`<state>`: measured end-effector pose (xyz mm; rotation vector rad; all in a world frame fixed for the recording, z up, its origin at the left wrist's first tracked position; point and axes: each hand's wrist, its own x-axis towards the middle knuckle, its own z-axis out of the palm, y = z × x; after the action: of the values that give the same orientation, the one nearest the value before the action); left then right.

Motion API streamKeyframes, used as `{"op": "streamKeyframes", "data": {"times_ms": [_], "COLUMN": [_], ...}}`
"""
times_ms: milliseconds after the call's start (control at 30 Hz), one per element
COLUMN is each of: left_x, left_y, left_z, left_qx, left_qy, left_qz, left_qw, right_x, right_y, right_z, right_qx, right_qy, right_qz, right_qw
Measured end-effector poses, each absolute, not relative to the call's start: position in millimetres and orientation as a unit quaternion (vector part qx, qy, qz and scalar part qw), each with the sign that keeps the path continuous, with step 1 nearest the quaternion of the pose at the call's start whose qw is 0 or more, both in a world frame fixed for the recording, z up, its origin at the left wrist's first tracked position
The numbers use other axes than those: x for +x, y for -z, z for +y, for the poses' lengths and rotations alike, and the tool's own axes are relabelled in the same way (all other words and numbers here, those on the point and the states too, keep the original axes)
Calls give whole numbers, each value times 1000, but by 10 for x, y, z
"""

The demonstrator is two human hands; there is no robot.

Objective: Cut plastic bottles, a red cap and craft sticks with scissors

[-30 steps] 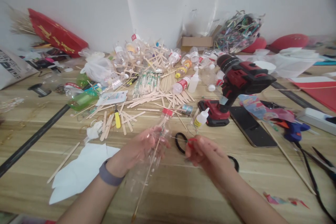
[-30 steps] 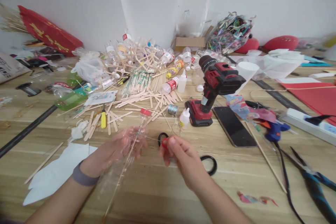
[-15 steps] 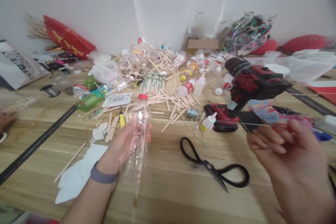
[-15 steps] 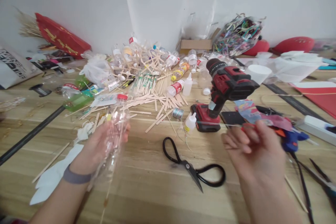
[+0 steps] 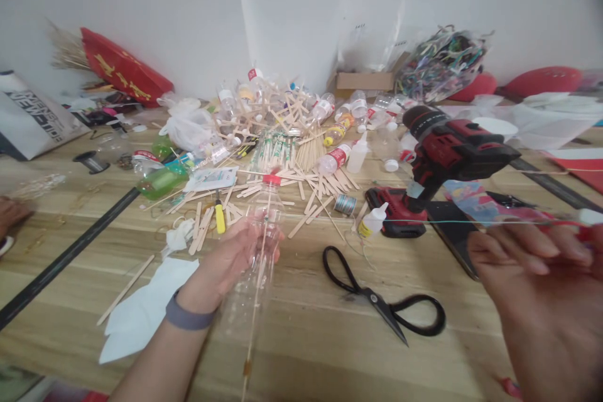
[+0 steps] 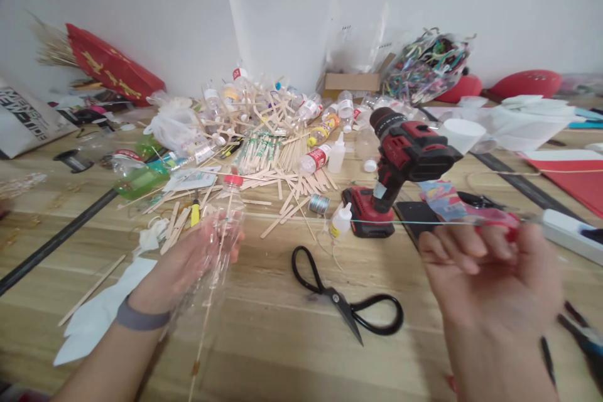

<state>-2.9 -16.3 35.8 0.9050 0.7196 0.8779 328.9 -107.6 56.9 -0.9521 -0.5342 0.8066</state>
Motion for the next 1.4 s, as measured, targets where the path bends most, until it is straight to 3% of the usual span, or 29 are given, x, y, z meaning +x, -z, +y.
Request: {"op": "streamKeyframes", "data": {"times_ms": [100,333,400,467,567,600,733,800,1000,1133,1233,1400], "left_x": [-11,4,8,25,87,114,207,221,168,159,172,154], "left_y": [-334,-190,-181,-184,-201,-209,-225,-216,-212,-198,-136,-88], "left_z": [-171,-165,-181,-207,-261,-281,-340,-344,-314,-296,-268,-219], "left_qx": [414,420,423,426,424,425,440,437,427,435,448,440], "left_qy": [-391,-341,-337,-330,-308,-298,-270,-259,-265,-272,-263,-270], "left_qz": [319,252,246,242,227,224,224,222,229,249,241,250], "left_qw": [758,803,804,807,821,825,827,833,834,821,820,819], "right_x": [3002,2820,2802,2769,2652,2590,2296,2201,2257,2293,2282,2297], "right_y": [-529,-241,-196,-161,-114,-98,-32,-3,17,10,0,-36], "right_z": [-995,-967,-967,-950,-926,-928,-975,-993,-995,-992,-1003,-1030], "right_qx": [-381,-449,-511,-593,-645,-629,-450,-400,-469,-431,-382,-333], "right_qy": [-440,-529,-490,-363,-208,-233,-506,-570,-564,-563,-629,-738], "right_qz": [-231,-397,-478,-546,-579,-582,-548,-526,-521,-503,-435,-364], "right_qw": [780,601,521,467,453,460,491,488,436,494,518,461]}}
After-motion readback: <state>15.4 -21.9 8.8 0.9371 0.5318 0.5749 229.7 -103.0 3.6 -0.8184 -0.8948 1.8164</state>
